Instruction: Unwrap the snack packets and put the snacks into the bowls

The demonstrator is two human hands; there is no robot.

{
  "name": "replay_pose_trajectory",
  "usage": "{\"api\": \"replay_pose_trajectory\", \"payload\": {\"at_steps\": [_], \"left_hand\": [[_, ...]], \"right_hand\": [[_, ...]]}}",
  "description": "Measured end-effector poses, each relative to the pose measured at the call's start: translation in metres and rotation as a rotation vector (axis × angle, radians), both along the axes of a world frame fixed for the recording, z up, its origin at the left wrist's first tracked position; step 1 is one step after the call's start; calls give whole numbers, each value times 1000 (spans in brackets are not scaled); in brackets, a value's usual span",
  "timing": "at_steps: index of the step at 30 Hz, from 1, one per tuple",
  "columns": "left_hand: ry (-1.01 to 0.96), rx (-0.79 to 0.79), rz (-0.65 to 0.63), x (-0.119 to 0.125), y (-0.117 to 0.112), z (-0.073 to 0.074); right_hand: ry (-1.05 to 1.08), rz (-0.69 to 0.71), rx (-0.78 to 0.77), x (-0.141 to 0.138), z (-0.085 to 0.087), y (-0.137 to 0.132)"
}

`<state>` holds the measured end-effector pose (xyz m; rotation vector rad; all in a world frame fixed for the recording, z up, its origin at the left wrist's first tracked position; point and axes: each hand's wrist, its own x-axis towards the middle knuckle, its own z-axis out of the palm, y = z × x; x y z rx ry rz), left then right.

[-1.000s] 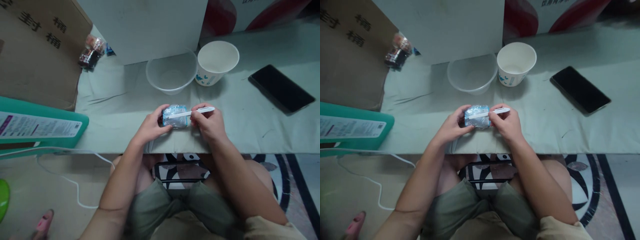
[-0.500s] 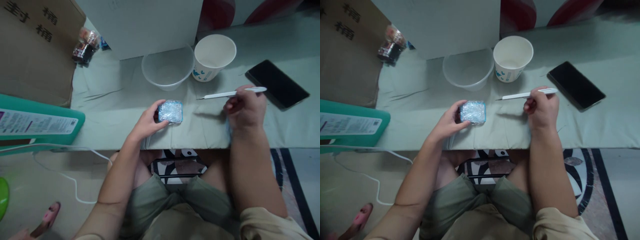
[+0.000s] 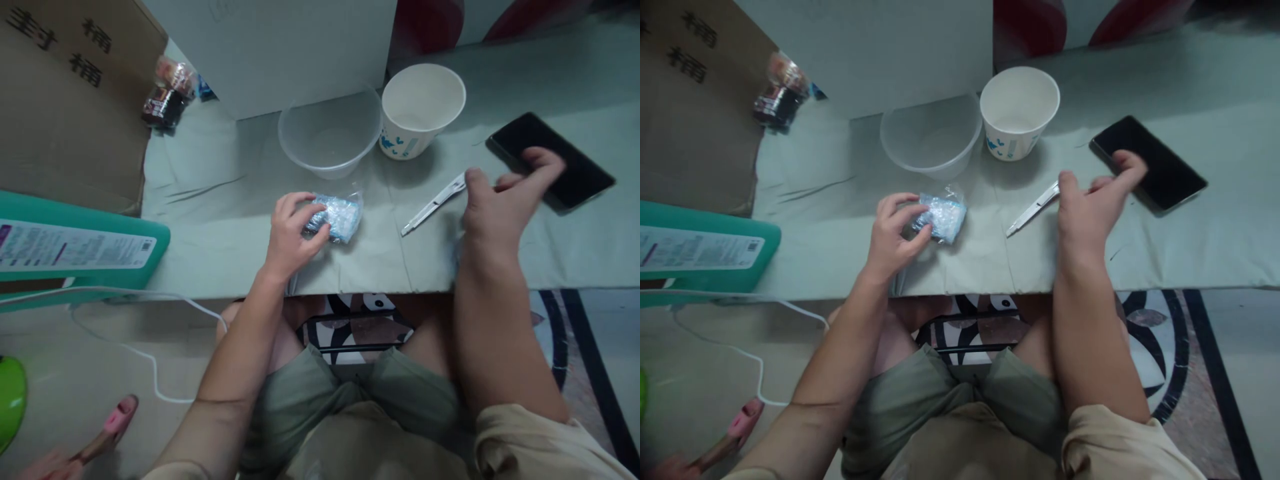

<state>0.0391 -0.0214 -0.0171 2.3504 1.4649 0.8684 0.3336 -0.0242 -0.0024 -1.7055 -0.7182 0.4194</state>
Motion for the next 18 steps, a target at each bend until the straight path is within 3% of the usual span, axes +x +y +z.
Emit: {"api": "replay_pose_trajectory", "payload": {"at_steps": [1, 3, 6, 8, 10, 13, 18], "left_hand": [[39, -15, -35, 3, -1, 0], [102, -74, -115, 9, -2, 0], [92, -156, -195, 17, -3, 1], [42, -194, -202, 19, -3, 3], [-24, -221, -180, 18, -3, 7], [-195, -263, -79, 12, -2, 11], [-702, -336, 399, -17, 11, 10]], "right_hand": [[-104, -3, 31, 0, 2, -3], [-248, 128, 109, -8, 6, -9], [-411, 620, 212, -32, 4, -16], [-531, 936, 189, -48, 0, -18], [-610, 1095, 86, -55, -5, -18], [-658, 1082, -19, -46, -7, -15], [-670, 886, -75, -10, -5, -11]]}}
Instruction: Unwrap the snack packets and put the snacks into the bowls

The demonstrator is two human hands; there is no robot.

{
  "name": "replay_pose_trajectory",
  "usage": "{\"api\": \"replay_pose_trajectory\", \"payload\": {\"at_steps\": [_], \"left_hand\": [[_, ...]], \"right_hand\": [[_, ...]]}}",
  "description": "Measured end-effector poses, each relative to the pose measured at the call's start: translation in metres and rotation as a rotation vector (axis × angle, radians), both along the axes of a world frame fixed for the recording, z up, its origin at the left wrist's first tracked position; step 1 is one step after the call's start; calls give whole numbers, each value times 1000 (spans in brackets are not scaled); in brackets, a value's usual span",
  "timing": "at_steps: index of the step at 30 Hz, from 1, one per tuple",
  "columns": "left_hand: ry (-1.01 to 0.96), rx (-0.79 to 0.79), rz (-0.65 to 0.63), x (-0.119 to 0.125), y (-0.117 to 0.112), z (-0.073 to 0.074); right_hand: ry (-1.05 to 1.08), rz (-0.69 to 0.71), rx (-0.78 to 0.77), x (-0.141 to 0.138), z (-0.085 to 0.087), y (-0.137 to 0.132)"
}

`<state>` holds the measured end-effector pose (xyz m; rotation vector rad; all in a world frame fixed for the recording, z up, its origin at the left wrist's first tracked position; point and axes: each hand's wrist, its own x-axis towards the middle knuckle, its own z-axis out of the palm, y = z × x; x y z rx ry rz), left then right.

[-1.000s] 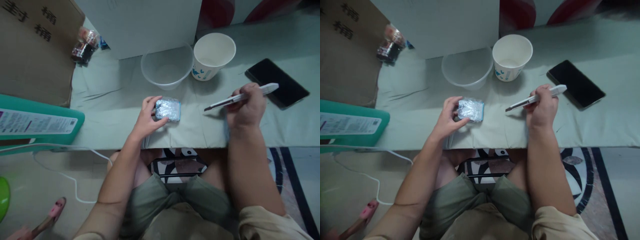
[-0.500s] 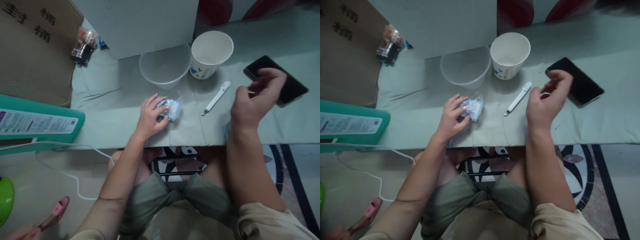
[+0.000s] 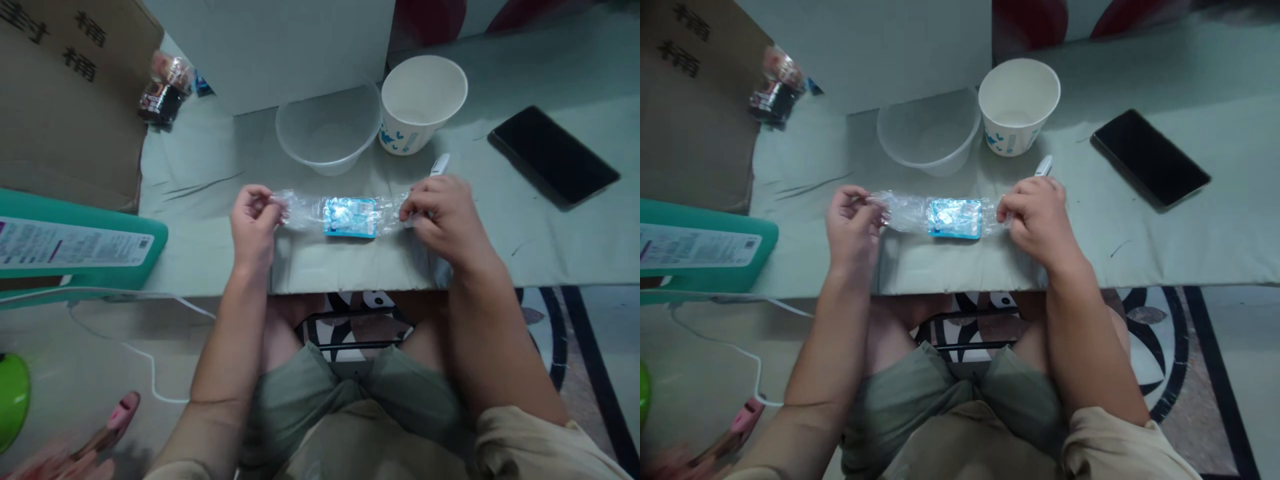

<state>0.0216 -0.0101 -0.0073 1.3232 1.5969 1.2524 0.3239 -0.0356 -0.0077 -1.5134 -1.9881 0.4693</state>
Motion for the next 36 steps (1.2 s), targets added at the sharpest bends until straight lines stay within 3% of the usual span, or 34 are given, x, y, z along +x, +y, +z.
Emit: {"api": "replay_pose_trajectory", "payload": {"at_steps": [3, 6, 8, 10, 12, 14, 19, 22, 24, 27, 30, 33, 36], "left_hand": [[-4, -100, 197, -24, 11, -3], [136, 111, 267, -36, 14, -4], [250, 322, 78, -31, 10, -2], [413, 391, -246, -18, 5, 1], [556, 318, -500, -3, 1, 4], [611, 192, -589, 8, -2, 9], [469, 55, -450, 9, -8, 19], [385, 11, -449, 1, -10, 20], [355, 35, -376, -3, -10, 20], [214, 106, -140, -5, -7, 18], [-20, 2, 3, -5, -2, 18], [-127, -236, -87, -5, 1, 17], [14, -308, -257, -5, -1, 15]], "right_hand": [[0, -179, -16, 11, 1, -3], [99, -361, 100, 7, 10, -8], [170, -341, 213, -1, 20, -11], [170, -144, 215, -11, 26, -14], [81, 69, 120, -19, 25, -15], [-38, 124, 41, -24, 17, -14], [-106, -76, 28, -18, 0, -5], [-41, -214, 59, -14, 4, -2], [26, -254, 100, -15, 10, -4], [113, -136, 128, -25, 16, -9], [127, 180, 95, -43, 12, -14], [23, 355, 67, -63, 3, -16], [-131, 274, 10, -74, -3, -16]]}}
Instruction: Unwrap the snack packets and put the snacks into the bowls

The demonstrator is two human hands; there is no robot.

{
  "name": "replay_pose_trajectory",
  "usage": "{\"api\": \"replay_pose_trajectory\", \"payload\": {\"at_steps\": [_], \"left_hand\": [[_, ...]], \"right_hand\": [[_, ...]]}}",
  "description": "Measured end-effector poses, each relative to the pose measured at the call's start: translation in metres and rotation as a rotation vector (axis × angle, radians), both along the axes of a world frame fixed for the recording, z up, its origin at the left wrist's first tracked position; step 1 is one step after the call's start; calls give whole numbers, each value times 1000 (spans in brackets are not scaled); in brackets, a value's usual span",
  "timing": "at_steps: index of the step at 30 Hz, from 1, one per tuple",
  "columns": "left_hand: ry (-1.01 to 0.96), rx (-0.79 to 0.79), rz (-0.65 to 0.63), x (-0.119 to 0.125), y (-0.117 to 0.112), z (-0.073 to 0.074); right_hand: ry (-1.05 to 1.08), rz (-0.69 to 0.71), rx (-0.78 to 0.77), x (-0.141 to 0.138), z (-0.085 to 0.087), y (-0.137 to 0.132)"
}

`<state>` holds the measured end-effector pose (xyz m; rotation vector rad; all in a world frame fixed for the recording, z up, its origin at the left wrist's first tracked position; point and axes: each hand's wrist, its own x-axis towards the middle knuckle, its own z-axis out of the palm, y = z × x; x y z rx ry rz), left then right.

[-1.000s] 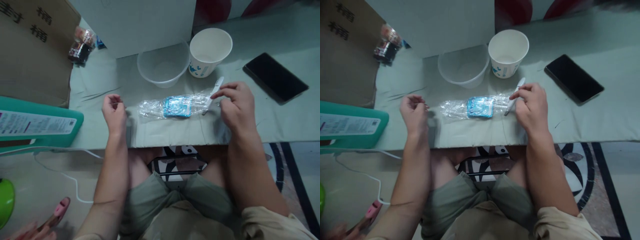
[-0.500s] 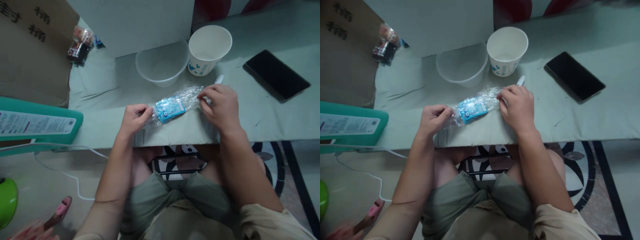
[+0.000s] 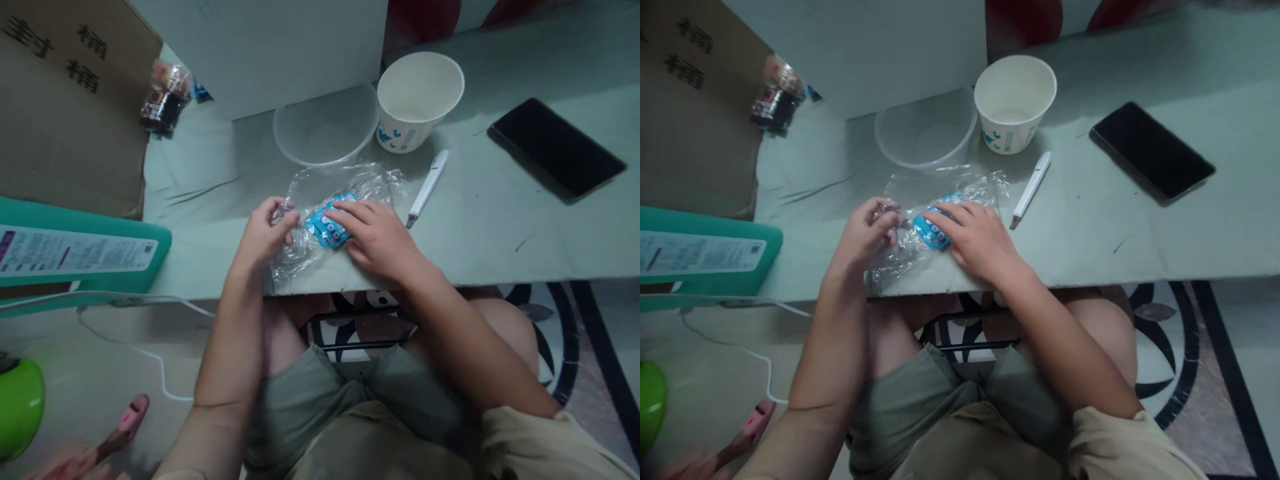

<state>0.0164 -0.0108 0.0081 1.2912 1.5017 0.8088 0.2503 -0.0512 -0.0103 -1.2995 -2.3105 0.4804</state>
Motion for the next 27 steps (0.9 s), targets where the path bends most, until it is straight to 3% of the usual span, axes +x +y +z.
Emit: {"api": "replay_pose_trajectory", "payload": {"at_steps": [2, 4, 8, 11, 13, 16, 18, 23, 27], "left_hand": [[101, 24, -83, 2, -2, -1], [127, 34, -78, 4, -1, -2], [86, 60, 107, 7, 5, -6], [74, 73, 196, 4, 8, -7], [25, 16, 165, 2, 8, -7], [-95, -73, 42, 6, 3, -3], [-162, -99, -35, 12, -1, 0], [-354, -216, -114, 25, -5, 8], [-409, -306, -10, 24, -1, 9]], "right_hand": [[-76, -44, -30, -1, 0, 1], [-129, -16, -68, 0, 3, 1], [-156, 45, -185, 8, 14, -4], [-19, 83, -369, 18, 24, -9], [144, 83, -420, 24, 30, -9], [340, -164, -185, 26, 31, -1], [351, -242, -18, 22, 26, 5], [60, 90, -30, 14, 13, 12], [-129, 3, -65, 18, 17, 6]]}}
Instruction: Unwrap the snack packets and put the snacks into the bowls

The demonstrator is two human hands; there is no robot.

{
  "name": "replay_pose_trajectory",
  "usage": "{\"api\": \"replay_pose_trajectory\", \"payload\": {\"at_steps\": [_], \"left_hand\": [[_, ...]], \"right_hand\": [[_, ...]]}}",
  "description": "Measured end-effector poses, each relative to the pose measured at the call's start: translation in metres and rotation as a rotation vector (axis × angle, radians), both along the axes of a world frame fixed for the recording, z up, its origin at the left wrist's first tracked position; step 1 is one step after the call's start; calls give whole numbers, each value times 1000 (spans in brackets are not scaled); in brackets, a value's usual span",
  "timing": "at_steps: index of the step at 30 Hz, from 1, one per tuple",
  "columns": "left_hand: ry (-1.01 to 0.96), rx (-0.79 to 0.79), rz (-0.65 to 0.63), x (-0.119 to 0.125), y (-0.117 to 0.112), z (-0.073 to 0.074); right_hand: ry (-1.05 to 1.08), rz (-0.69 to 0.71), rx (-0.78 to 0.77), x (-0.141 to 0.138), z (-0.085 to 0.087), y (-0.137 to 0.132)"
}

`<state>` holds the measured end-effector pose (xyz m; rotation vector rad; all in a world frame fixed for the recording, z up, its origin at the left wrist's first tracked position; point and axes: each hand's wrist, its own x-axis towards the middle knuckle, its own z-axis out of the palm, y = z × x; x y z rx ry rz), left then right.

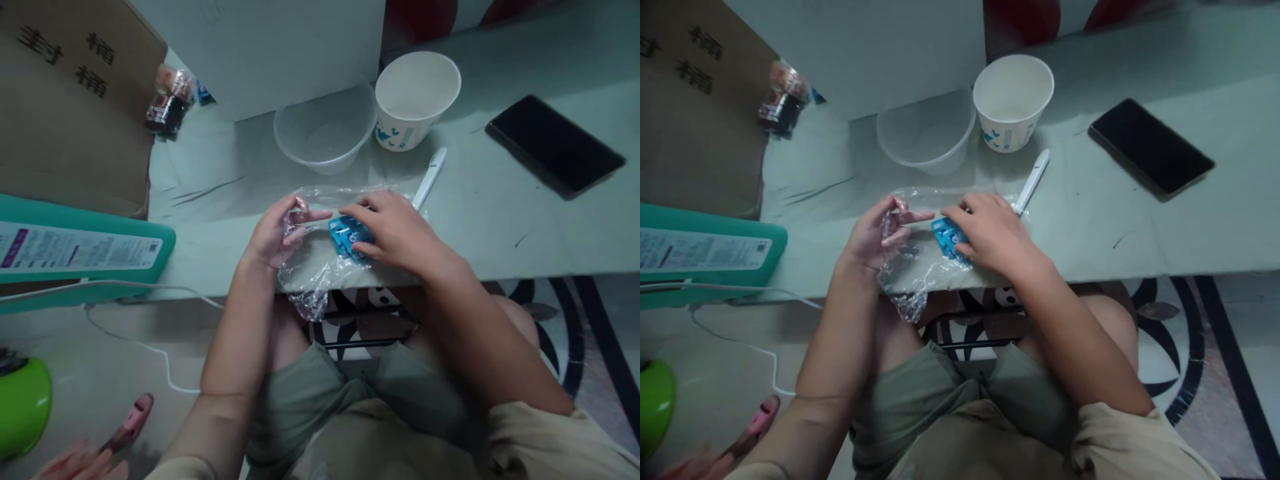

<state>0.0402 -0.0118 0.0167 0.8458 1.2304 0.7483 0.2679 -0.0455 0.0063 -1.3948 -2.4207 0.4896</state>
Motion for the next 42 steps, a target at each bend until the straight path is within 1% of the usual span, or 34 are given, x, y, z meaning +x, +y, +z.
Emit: {"api": "replay_pose_trajectory", "payload": {"at_steps": [2, 4, 7, 10, 12, 14, 15, 17, 18, 20, 21, 23, 25, 26, 27, 28, 29, 30, 31, 32, 34, 36, 38, 39, 40, 42], "left_hand": [[30, -5, 112, -2, 4, -4], [62, 22, 201, -2, 7, -9], [175, 117, 258, -1, 11, -15], [431, 271, 215, -6, 12, -18], [593, 376, 144, -13, 11, -19], [690, 440, 78, -21, 9, -19], [711, 449, 47, -25, 8, -18], [720, 454, -13, -31, 5, -17], [714, 467, -40, -33, 4, -16], [699, 503, -83, -34, 2, -14], [696, 514, -99, -34, 2, -13], [698, 505, -121, -32, 2, -10], [716, 489, -132, -30, 3, -8], [725, 489, -138, -29, 4, -7], [729, 492, -143, -29, 4, -6], [727, 498, -150, -28, 3, -5], [717, 503, -156, -29, 3, -4], [701, 506, -162, -29, 2, -3], [681, 508, -166, -30, 2, -2], [660, 513, -171, -31, 1, -1], [612, 534, -188, -33, 1, 1], [547, 555, -213, -36, 2, 1], [476, 572, -223, -39, 4, -1], [443, 580, -217, -40, 4, -2], [413, 585, -211, -42, 5, -3], [361, 575, -190, -45, 6, -4]], "right_hand": [[-60, -60, 16, 2, 5, -4], [-90, -85, 33, 4, 9, -10], [-93, -78, 59, 3, 11, -21], [-21, -57, 59, 4, 7, -35], [137, -80, 68, 7, 7, -44], [338, -174, 103, 14, 14, -46], [416, -240, 130, 17, 22, -44], [482, -352, 191, 23, 43, -28], [472, -372, 224, 23, 55, -15], [423, -364, 265, 18, 78, 21], [392, -347, 271, 12, 87, 44], [306, -324, 231, -3, 97, 90], [210, -327, 151, -17, 99, 128], [172, -355, 108, -22, 97, 141], [149, -397, 86, -25, 95, 147], [162, -421, 94, -26, 91, 146], [200, -433, 121, -25, 86, 139], [274, -417, 170, -22, 79, 126], [365, -372, 214, -18, 71, 108], [443, -350, 223, -12, 60, 88], [558, -354, 182, 0, 34, 49], [631, -392, 109, 9, 5, 20], [649, -443, 39, 13, -19, 7], [633, -460, 5, 13, -26, 6], [603, -463, -21, 14, -30, 6], [535, -430, -30, 16, -26, 8]]}}
